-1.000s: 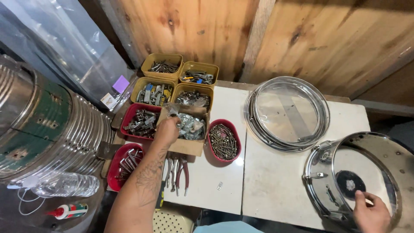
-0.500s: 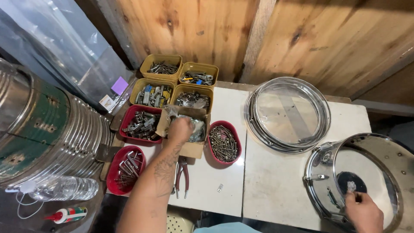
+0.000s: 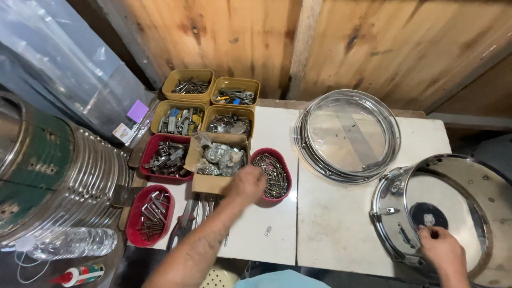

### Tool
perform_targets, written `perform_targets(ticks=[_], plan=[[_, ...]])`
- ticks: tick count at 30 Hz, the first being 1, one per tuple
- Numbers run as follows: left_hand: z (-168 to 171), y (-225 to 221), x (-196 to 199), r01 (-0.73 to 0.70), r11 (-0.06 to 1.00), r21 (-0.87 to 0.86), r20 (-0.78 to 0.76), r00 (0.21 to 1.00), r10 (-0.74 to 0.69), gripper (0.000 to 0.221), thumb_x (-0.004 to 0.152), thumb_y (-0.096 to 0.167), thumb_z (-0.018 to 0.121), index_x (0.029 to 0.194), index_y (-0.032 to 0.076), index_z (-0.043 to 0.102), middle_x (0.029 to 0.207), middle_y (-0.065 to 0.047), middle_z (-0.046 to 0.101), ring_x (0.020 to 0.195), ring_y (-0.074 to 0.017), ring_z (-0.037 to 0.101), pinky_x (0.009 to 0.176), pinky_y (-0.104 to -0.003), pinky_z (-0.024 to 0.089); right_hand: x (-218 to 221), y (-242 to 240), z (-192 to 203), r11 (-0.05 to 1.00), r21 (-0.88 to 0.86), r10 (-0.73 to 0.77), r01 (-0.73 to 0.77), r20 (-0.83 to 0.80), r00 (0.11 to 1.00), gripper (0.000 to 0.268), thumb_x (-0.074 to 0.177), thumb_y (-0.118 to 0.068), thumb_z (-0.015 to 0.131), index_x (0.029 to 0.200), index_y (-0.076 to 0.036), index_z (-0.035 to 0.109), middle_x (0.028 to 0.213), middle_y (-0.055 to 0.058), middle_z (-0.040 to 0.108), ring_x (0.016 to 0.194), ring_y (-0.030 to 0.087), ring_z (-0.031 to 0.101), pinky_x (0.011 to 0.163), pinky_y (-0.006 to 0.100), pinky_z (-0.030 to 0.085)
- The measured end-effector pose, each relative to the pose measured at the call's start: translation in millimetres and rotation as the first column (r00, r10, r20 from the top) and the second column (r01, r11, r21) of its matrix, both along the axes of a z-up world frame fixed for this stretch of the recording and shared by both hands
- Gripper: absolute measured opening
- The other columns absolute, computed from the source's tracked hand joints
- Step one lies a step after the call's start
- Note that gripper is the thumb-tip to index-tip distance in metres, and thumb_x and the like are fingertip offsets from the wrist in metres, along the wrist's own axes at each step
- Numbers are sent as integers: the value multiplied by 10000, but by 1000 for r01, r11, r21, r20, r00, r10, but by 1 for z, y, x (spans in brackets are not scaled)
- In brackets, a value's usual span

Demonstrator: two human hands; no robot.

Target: Searching for specific hardware in bins and assembling components for a snare drum

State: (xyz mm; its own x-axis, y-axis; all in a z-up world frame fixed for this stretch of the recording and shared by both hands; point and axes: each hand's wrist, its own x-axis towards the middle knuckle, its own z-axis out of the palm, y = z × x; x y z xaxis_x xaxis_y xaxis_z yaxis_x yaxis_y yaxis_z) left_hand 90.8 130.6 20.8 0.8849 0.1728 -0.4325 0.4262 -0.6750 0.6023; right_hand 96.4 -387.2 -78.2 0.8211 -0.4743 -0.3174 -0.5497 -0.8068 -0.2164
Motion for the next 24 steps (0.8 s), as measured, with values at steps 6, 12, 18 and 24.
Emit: perform_targets(ticks=[6,12,18,24], plan=[[-45,-68,-10,472,804,361,-287,877,-385,834,997,686,378,1662,275,90,1677,-318,-51,1553,-491,-17,1241,-602,-61,3,-4,-7,999,-35,35,-36,-43,998,577,976,-497,484,1240,-62,756,1221,337,750,1178,528,652,998,507,491],[2,-54,-21,482,861,159,-137,875,-465,598,977,-2,409,1528,223,463,1694,-198,97,1575,-406,54,1279,-572,-36,-2,19,24,1000,9,22,-21,-89,996,560,991,-437,445,1310,-75,730,1245,292,755,1163,481,673,952,494,517],[-40,-42,-21,614,742,268,-169,789,-591,666,826,-209,492,1434,59,542,1683,-211,180,1564,-440,127,1280,-598,125,-4,17,22,999,12,43,-42,-54,998,551,1005,-478,448,1212,-61,742,1172,327,751,1129,528,653,932,518,502],[-40,-64,-15,287,941,180,-149,953,-262,709,995,433,638,1514,18,393,1567,-207,384,1488,-379,295,1260,-503,233,-4,18,24,999,38,31,-28,-68,997,535,999,-480,453,1180,-73,750,1157,330,754,1141,513,653,947,497,496]])
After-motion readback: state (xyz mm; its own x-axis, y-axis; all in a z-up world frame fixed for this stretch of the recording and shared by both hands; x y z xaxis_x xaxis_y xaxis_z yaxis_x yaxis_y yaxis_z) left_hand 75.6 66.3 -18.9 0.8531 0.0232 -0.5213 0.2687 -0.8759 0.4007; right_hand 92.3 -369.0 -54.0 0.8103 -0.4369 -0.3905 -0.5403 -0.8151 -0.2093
